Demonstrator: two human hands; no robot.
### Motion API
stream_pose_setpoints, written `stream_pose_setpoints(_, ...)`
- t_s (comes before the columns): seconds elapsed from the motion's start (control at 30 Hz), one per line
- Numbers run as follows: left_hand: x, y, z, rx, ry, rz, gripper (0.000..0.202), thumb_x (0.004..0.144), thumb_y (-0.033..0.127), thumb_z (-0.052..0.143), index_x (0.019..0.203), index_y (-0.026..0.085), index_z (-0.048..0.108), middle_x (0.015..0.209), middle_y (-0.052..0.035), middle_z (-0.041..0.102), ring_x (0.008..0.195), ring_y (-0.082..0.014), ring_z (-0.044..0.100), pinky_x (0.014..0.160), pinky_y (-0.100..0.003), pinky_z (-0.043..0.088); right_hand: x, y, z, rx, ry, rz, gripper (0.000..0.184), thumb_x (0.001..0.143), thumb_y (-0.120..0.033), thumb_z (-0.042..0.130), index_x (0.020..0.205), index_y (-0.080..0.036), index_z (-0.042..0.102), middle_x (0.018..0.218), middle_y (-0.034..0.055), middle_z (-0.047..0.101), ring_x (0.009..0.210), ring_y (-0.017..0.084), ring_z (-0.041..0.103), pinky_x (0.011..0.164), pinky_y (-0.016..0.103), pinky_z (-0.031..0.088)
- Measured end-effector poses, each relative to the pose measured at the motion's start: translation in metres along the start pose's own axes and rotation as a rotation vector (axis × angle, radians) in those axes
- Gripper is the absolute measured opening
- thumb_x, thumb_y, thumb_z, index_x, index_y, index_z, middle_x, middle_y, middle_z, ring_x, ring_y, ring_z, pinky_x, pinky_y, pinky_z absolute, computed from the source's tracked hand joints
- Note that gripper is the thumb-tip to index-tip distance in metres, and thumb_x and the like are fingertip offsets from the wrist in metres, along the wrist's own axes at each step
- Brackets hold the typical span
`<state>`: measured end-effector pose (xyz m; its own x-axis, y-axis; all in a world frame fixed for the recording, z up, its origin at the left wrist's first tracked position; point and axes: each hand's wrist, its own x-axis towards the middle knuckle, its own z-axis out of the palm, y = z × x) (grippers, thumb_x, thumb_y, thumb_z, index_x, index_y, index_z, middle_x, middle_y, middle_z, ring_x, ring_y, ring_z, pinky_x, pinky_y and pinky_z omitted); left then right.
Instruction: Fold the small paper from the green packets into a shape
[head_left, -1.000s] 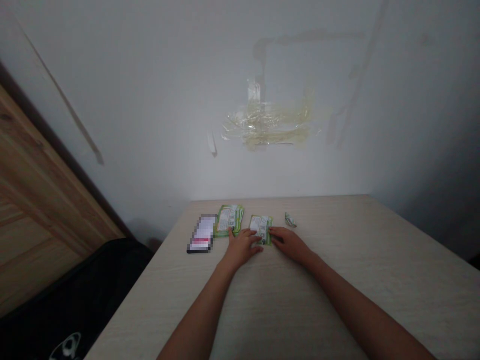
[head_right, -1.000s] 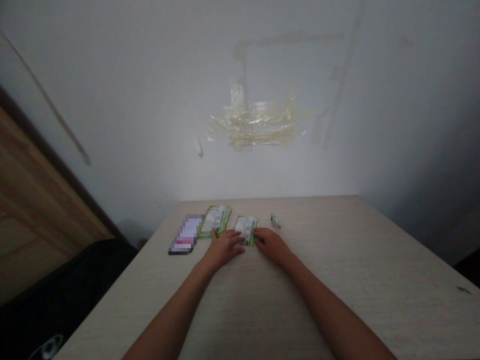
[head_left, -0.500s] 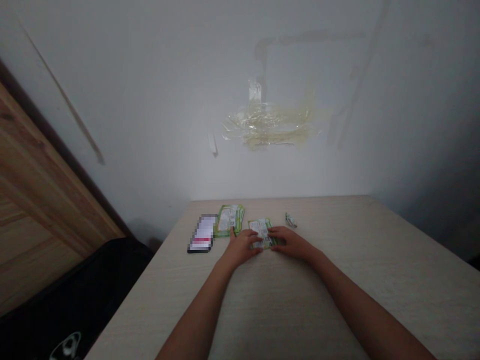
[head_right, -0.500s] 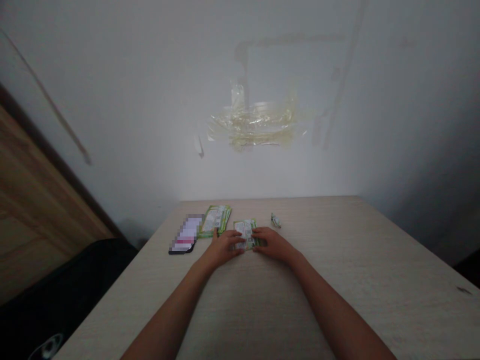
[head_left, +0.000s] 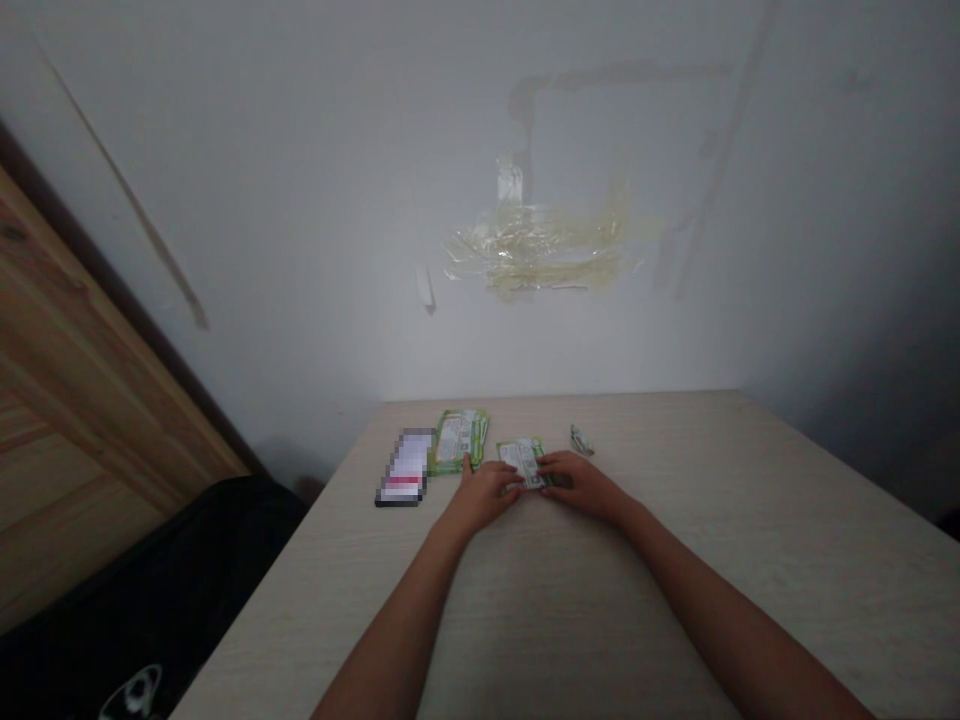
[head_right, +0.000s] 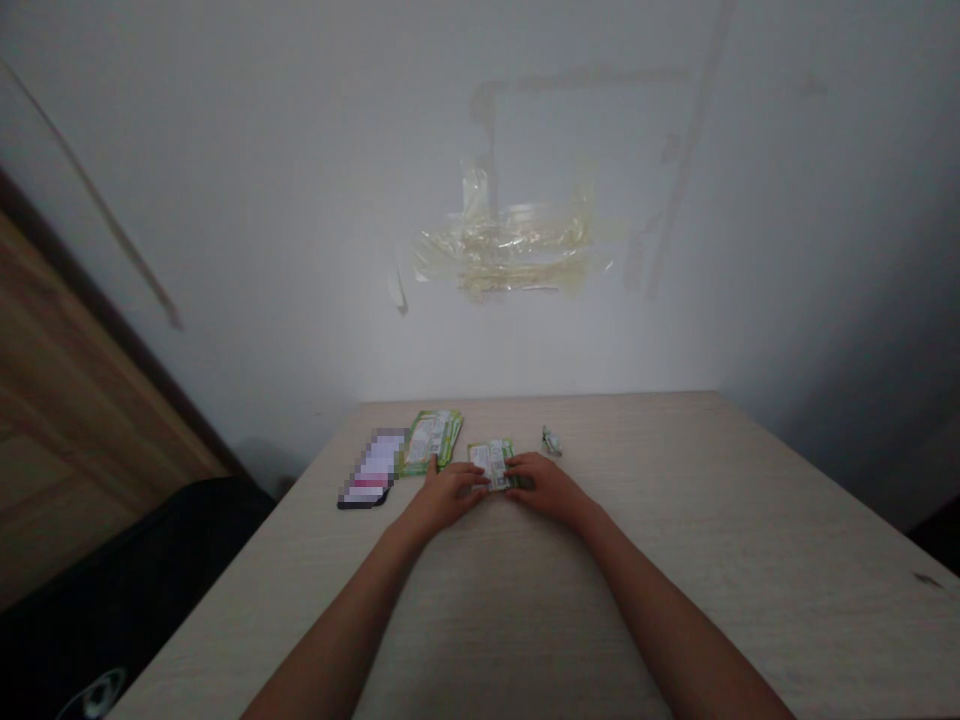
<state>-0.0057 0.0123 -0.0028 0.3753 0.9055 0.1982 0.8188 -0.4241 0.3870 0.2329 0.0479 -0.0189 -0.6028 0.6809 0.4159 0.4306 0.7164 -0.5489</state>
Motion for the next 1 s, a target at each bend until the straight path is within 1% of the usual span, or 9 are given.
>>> stream_pose_setpoints(0.17,0.000,0.006,-0.005,-0.024,0.019,-0.007,0.028,0.093,0.042,0.047,0.107,0.032,0.069,0.117,-0.0036,0.069,0.119,-0.0217,0.056,0.115,-0.058,0.003,0.001,0.000,-0.001,0.036,0.049,0.039,0.021,0.085,-0.030,0.064,0.102,-0.021,0.071,0.110,0.0085,0.070,0.104,0.023,0.063,0.095,0.041,0.048)
stream_pose_setpoints(0.3,0.001,0.009,-0.008,-0.033,0.041,-0.018,0.035,0.096,0.044,0.038,0.116,0.032,0.065,0.117,-0.0038,0.070,0.117,-0.0200,0.058,0.117,-0.053,0.009,0.004,-0.003,-0.003,0.041,0.069,0.122,0.019,0.086,-0.033,0.062,0.099,-0.022,0.072,0.100,0.0067,0.073,0.095,0.023,0.066,0.090,0.041,0.050)
stream_pose_setpoints(0.4,0.002,0.007,-0.007,-0.044,0.075,-0.009,0.036,0.095,0.045,0.040,0.121,0.031,0.061,0.118,-0.0038,0.069,0.115,-0.0197,0.059,0.117,-0.052,0.009,0.005,-0.004,-0.004,0.054,0.077,0.182,0.021,0.088,-0.035,0.058,0.097,-0.022,0.072,0.097,0.0059,0.074,0.090,0.023,0.067,0.087,0.041,0.050)
stream_pose_setpoints(0.47,0.002,0.006,-0.005,-0.047,0.101,-0.001,0.038,0.093,0.046,0.045,0.123,0.029,0.059,0.116,-0.0042,0.069,0.112,-0.0200,0.060,0.117,-0.052,0.011,0.005,-0.005,-0.004,0.058,0.102,0.214,0.024,0.089,-0.037,0.057,0.101,-0.021,0.071,0.096,0.0061,0.073,0.088,0.023,0.067,0.084,0.040,0.051)
stream_pose_setpoints(0.57,0.003,0.004,-0.002,-0.031,0.132,0.007,0.040,0.091,0.043,0.051,0.128,0.029,0.056,0.114,-0.0040,0.068,0.106,-0.0198,0.062,0.115,-0.051,0.020,0.006,-0.005,-0.001,0.038,0.158,0.247,0.032,0.088,-0.037,0.058,0.113,-0.020,0.067,0.092,0.0063,0.072,0.081,0.022,0.066,0.079,0.038,0.051)
stream_pose_setpoints(0.7,0.004,0.003,0.002,-0.007,0.165,0.023,0.039,0.091,0.036,0.052,0.130,0.030,0.053,0.119,-0.0039,0.065,0.108,-0.0185,0.060,0.112,-0.046,0.026,0.006,-0.004,0.005,0.002,0.193,0.264,0.041,0.087,-0.036,0.060,0.124,-0.020,0.059,0.083,0.0032,0.067,0.074,0.019,0.063,0.075,0.035,0.051)
stream_pose_setpoints(0.83,0.004,0.005,0.004,0.000,0.187,0.037,0.034,0.092,0.031,0.051,0.126,0.029,0.053,0.122,-0.0029,0.062,0.114,-0.0178,0.056,0.110,-0.042,0.029,0.005,-0.002,0.010,-0.002,0.229,0.234,0.038,0.087,-0.032,0.059,0.123,-0.020,0.056,0.090,0.0039,0.065,0.081,0.019,0.061,0.079,0.035,0.050)
stream_pose_setpoints(0.93,0.003,0.006,0.005,0.010,0.185,0.046,0.027,0.093,0.029,0.049,0.119,0.030,0.057,0.117,-0.0015,0.063,0.114,-0.0170,0.055,0.109,-0.041,0.029,0.005,-0.002,0.011,0.044,0.248,0.210,0.030,0.087,-0.030,0.059,0.115,-0.020,0.056,0.101,0.0058,0.063,0.084,0.018,0.061,0.079,0.033,0.051)
stream_pose_setpoints(1.0,0.003,0.006,0.006,0.023,0.176,0.045,0.023,0.094,0.029,0.047,0.113,0.029,0.061,0.113,-0.0014,0.063,0.111,-0.0166,0.056,0.109,-0.043,0.027,0.006,-0.002,0.011,0.039,0.238,0.176,0.022,0.087,-0.029,0.058,0.108,-0.020,0.057,0.101,0.0056,0.061,0.083,0.017,0.061,0.078,0.033,0.052)
